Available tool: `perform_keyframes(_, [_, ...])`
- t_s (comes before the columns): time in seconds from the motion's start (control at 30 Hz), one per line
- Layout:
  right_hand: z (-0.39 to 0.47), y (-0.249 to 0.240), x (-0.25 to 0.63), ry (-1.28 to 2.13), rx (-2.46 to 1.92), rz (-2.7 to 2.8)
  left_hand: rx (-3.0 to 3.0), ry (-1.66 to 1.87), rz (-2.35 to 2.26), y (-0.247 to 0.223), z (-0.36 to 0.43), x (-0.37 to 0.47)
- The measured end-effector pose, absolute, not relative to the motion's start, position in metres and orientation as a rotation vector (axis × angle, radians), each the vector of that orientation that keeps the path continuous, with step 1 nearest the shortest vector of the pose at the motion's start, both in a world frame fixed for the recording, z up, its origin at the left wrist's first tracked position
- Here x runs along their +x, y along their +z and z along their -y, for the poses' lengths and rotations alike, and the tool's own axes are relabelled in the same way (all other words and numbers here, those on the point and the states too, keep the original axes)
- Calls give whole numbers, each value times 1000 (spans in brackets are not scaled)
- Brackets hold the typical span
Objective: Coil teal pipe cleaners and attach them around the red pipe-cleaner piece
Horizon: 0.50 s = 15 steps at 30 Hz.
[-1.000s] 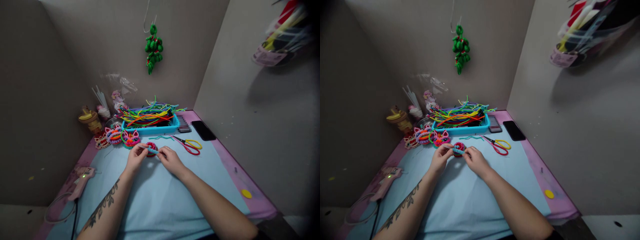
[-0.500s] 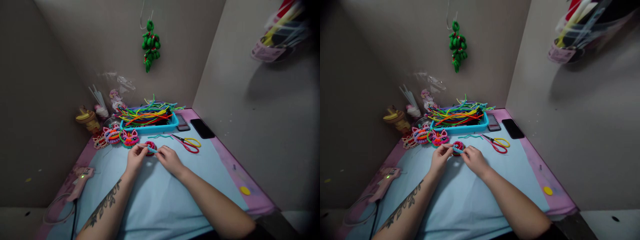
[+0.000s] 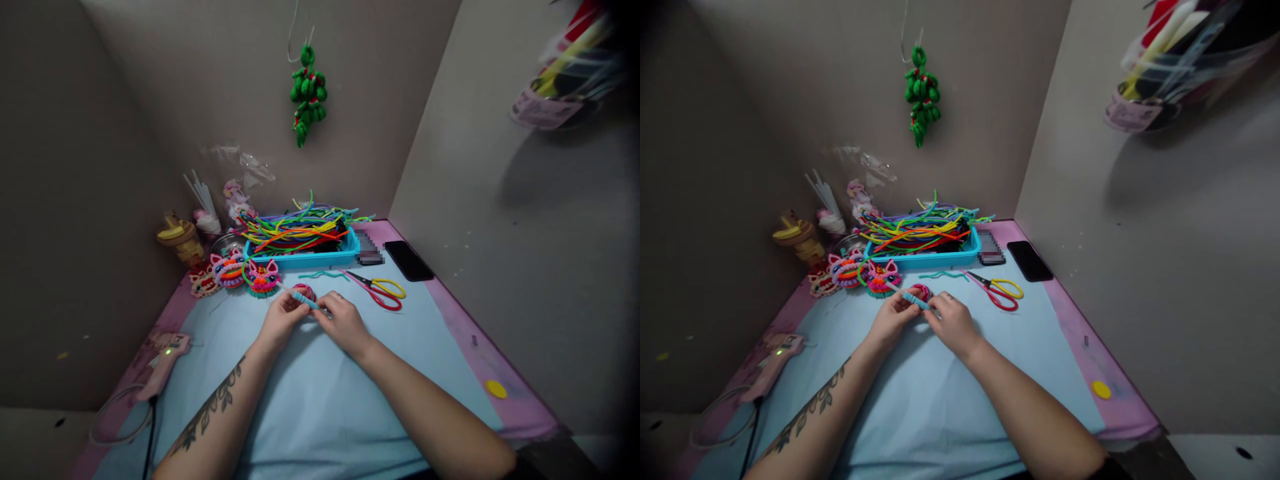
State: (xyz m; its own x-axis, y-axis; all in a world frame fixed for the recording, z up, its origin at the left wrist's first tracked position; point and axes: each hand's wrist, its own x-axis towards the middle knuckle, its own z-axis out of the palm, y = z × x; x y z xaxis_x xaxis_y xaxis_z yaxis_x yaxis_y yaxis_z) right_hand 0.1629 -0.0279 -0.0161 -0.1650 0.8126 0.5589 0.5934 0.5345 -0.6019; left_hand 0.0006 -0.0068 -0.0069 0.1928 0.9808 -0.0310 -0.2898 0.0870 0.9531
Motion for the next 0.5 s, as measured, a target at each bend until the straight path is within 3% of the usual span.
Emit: perform_keyframes(0.5, [30,-16,160,509,-1192,1833,989,1232,-884,-12,6,0])
